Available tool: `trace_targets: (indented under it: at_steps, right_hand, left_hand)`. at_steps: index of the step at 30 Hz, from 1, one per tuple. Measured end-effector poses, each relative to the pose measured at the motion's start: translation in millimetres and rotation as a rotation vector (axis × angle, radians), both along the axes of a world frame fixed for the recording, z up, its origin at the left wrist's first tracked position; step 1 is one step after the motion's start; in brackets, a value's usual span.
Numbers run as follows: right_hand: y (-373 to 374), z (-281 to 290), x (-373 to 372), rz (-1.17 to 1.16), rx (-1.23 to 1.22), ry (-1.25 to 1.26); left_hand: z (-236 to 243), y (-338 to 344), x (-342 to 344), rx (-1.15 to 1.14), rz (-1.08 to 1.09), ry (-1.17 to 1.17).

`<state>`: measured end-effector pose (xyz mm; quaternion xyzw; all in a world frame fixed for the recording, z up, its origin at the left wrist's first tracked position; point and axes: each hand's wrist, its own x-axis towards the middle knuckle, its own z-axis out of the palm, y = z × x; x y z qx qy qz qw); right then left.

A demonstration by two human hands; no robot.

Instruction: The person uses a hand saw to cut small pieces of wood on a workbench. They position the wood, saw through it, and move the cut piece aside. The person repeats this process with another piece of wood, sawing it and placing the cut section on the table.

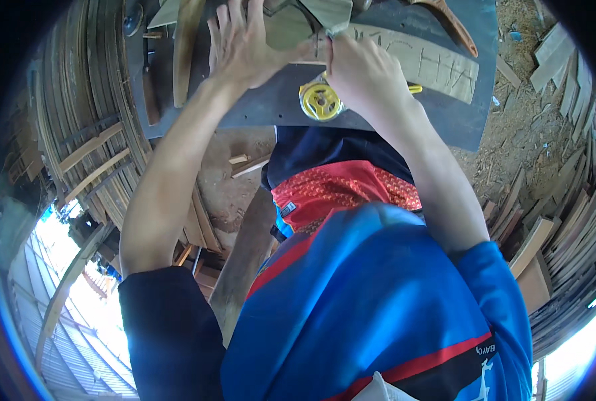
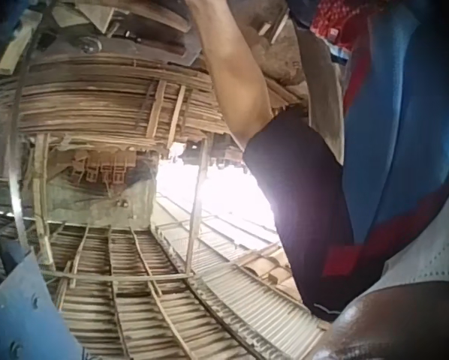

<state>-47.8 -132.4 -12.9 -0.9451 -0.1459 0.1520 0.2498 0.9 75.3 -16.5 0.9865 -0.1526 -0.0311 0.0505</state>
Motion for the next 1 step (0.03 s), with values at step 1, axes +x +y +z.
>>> trace_targets:
  at_steps: [1]
  right_hand:
    - [7.3,4.4,5.2,-0.065,0.011,0.105]
  left_hand:
    - [2.5,1.5,1.2,-0.037,-0.058,-0.014]
